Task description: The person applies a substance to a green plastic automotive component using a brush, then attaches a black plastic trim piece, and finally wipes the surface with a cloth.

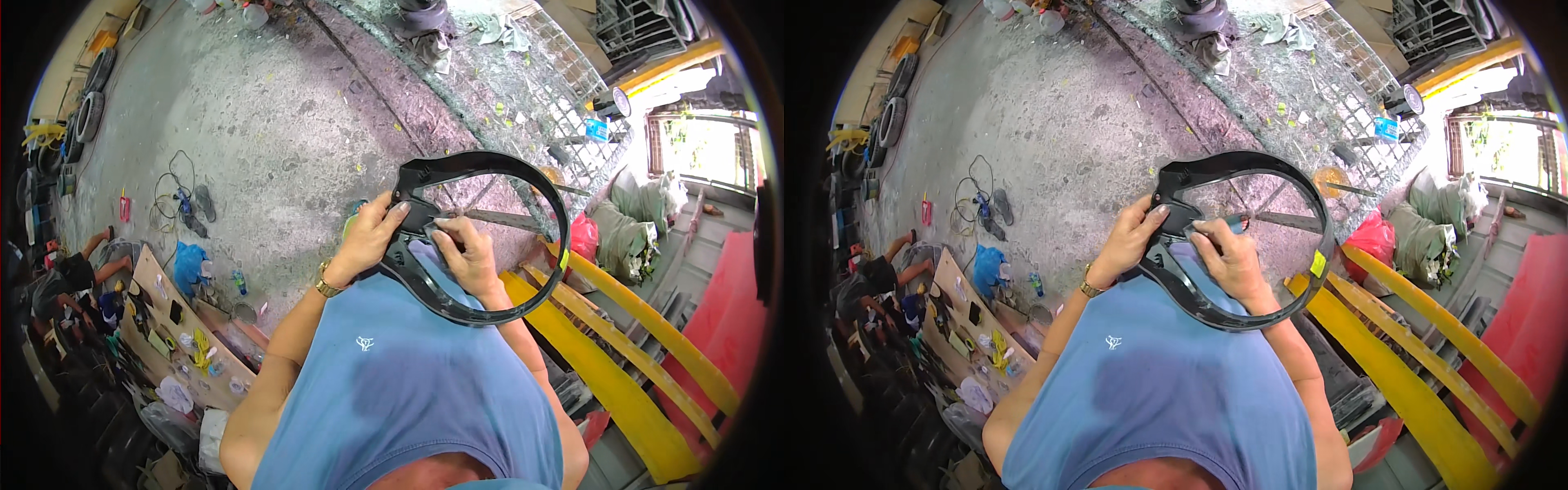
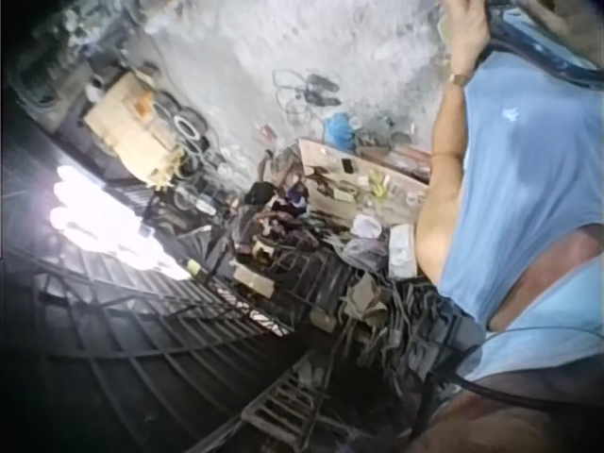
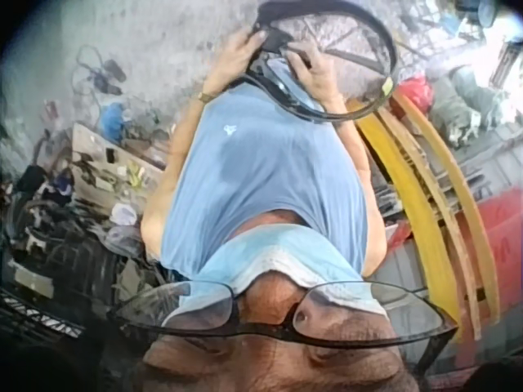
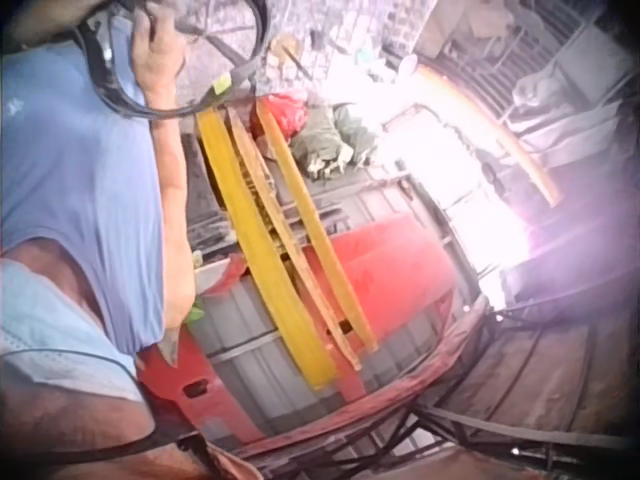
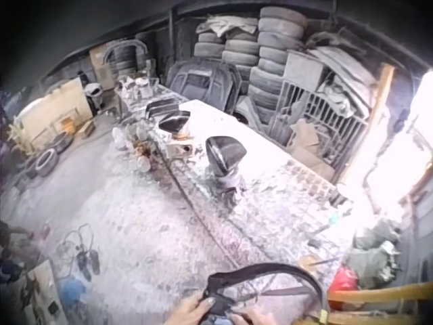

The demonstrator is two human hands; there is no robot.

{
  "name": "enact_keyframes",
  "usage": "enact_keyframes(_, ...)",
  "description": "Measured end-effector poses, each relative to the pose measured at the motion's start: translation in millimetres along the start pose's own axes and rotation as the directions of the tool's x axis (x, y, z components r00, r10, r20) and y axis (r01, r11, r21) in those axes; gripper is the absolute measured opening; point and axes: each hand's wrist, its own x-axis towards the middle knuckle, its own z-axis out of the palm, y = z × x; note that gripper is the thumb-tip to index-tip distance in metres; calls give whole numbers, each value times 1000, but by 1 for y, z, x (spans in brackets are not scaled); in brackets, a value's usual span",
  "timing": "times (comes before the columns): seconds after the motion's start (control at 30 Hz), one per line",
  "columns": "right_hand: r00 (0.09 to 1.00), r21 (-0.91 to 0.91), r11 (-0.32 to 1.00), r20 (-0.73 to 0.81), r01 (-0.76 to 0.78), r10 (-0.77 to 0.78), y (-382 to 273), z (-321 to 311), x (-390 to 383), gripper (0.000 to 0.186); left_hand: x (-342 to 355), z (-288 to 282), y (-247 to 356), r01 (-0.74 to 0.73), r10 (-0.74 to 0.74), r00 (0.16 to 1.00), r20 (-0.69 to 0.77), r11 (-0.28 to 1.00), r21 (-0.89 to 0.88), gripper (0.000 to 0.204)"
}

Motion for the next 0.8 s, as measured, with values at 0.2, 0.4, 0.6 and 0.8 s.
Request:
enact_keyframes(0.2, 967, -22, 973, -114, 228, -229, 14, 3, -4, 16, -5, 15, 9, -64, 63, 993, -102, 998, -10, 25)
enact_keyframes(0.4, 993, -47, 993, -25, 113, -114, 4, -1, 0, 16, -5, 17, 10, -92, 87, 991, -105, 994, -52, 25)
enact_keyframes(0.6, 979, -82, 976, -20, 202, -204, 3, 0, 0, 18, 0, 19, -2, -77, 70, 994, -83, 993, -93, 24)
enact_keyframes(0.8, 931, -141, 921, 17, 363, -365, 4, 0, 3, 21, 7, 23, 6, -39, 25, 997, -77, 983, -182, 24)
